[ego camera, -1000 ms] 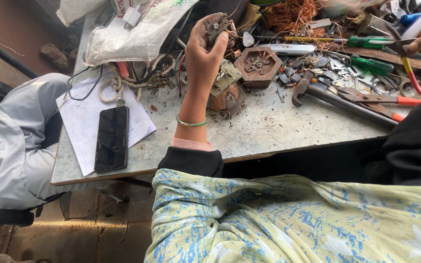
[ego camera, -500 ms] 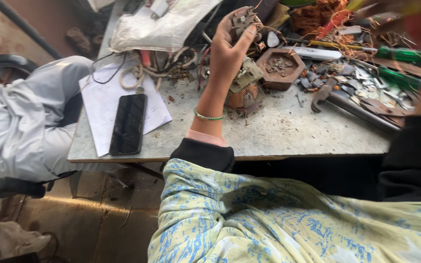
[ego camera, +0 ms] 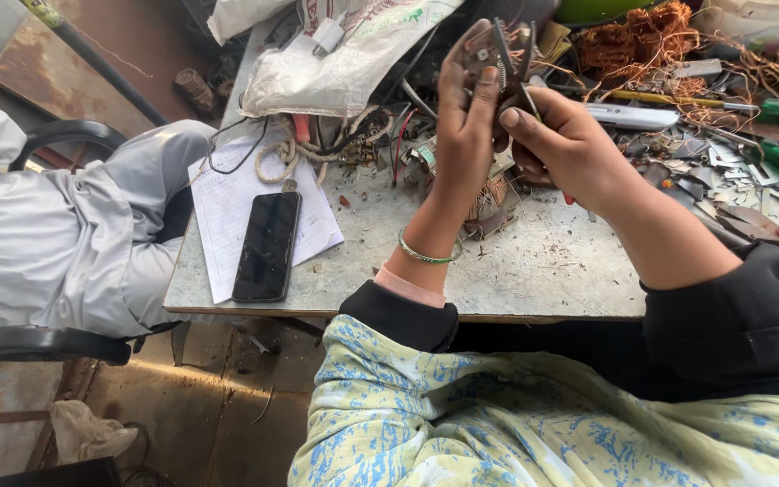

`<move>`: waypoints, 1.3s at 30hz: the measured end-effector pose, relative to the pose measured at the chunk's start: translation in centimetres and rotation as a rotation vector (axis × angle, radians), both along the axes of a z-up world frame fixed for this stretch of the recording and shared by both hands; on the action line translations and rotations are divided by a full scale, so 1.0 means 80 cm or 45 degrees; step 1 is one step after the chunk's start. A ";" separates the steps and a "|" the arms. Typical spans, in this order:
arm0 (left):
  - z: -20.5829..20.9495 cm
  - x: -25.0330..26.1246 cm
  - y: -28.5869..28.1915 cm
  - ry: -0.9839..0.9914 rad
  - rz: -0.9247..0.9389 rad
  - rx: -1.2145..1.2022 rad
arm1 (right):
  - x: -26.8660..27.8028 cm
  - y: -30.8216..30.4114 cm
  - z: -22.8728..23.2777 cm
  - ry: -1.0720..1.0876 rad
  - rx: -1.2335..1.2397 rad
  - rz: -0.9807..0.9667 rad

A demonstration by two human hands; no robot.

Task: The person uses pliers to strip copper wire from a small electrical component, likely a transformer or motor part. They repeatedly pull and twist the wire to separate it from the metal casing, occasionally adjusting their grip and the component's orientation on the cluttered workbench.

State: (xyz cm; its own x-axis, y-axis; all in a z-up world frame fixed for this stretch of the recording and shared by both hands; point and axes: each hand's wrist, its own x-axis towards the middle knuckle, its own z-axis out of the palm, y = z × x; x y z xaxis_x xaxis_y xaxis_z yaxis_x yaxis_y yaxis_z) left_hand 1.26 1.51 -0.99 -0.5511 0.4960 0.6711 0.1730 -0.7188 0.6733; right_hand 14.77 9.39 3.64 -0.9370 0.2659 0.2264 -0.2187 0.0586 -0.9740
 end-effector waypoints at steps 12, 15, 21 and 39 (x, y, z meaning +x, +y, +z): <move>0.003 0.018 0.003 -0.091 0.058 -0.051 | -0.004 0.016 -0.029 -0.119 0.308 -0.129; 0.003 0.011 0.001 -0.075 0.190 0.042 | 0.002 0.014 -0.023 -0.006 0.445 0.115; -0.004 0.000 0.002 -0.194 0.127 0.244 | 0.007 -0.003 -0.016 0.172 0.927 -0.016; 0.043 -0.004 -0.035 -0.108 0.066 0.193 | 0.011 -0.016 -0.018 0.173 1.161 -0.294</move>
State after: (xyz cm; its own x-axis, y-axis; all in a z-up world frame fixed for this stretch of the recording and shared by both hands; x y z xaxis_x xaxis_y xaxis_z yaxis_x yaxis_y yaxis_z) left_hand 0.94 -1.26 2.46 -0.6312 0.3625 0.6857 0.1593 -0.8046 0.5720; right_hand 15.63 8.09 2.20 -0.8336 0.1085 0.5416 -0.2148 0.8397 -0.4988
